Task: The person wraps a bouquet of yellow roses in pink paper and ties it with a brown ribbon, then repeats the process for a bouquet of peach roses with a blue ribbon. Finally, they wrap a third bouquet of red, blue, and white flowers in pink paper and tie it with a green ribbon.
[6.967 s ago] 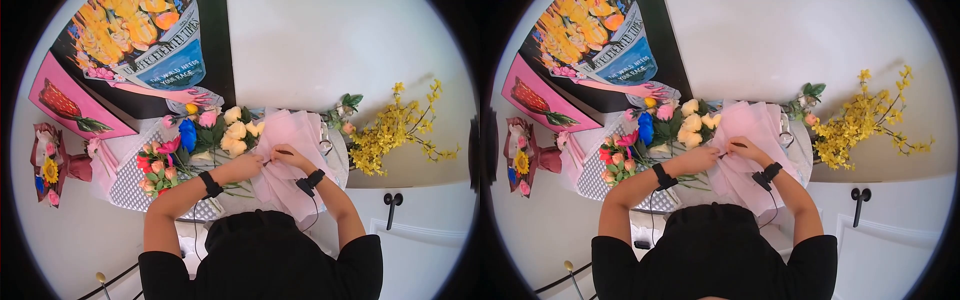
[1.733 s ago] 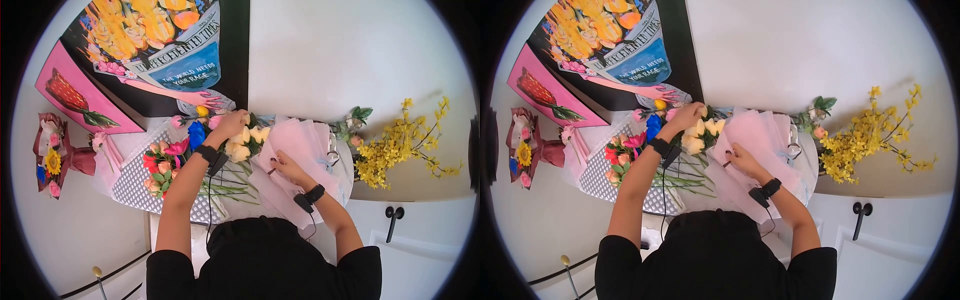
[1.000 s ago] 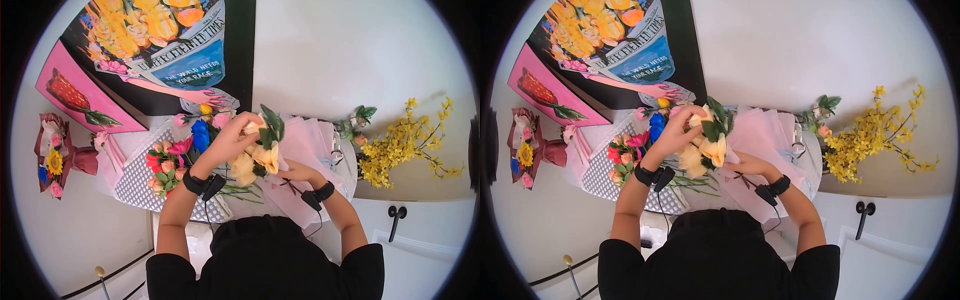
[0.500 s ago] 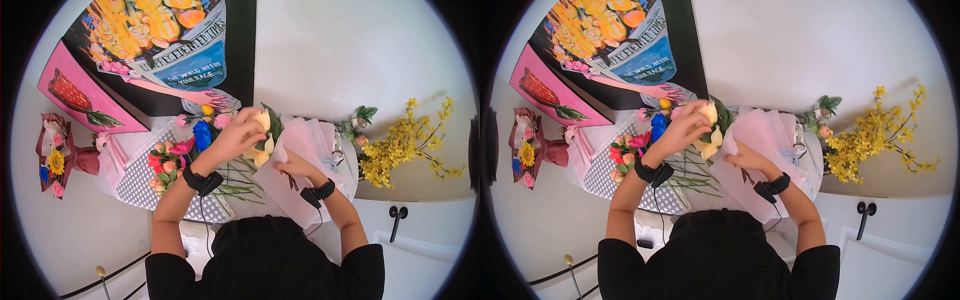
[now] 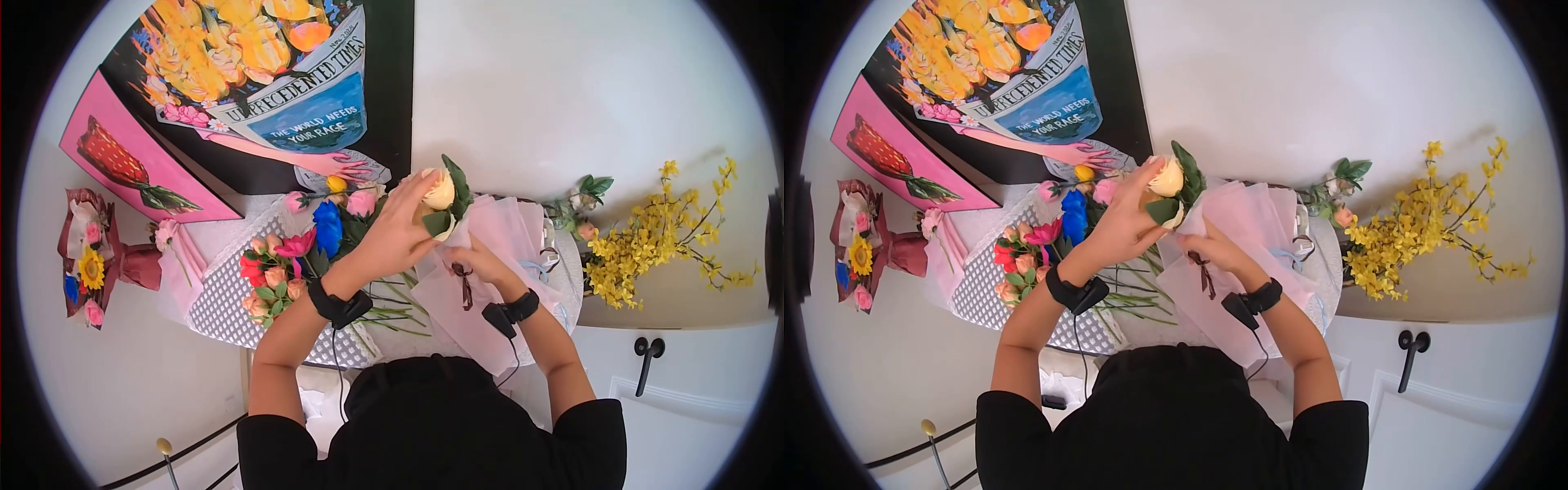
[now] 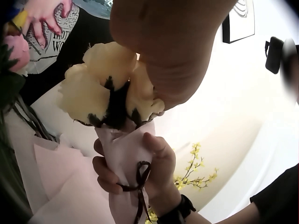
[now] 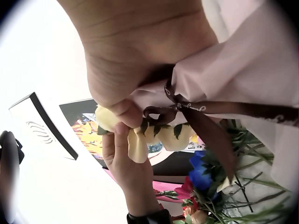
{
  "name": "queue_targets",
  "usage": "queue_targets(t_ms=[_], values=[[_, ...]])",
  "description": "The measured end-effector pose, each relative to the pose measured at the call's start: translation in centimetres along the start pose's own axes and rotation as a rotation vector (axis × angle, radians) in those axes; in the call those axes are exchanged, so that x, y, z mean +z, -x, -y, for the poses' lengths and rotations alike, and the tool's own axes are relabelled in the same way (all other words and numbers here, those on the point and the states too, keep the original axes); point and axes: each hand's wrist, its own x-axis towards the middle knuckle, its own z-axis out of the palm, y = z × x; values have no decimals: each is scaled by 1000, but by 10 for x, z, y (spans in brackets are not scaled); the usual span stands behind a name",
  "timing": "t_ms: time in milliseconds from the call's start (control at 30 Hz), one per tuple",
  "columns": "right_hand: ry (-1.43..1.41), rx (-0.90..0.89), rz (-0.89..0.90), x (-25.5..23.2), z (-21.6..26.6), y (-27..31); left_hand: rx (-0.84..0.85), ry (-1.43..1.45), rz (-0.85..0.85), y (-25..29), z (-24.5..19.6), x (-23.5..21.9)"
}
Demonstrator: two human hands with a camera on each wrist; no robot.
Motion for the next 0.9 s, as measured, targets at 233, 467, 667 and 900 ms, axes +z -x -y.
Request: queue_targets(t_ms=[233, 467, 667, 900], values=[[-310, -74, -87, 0, 6, 2, 31, -257, -332, 7, -14, 13], [-36, -372, -201, 12, 3, -6, -196, -45, -377, 4, -15, 16], [162, -283, -235, 0, 21, -6, -534, 343, -237, -16, 14, 5], [886, -390, -415, 4, 4, -14, -745, 183, -95, -21, 4, 8]])
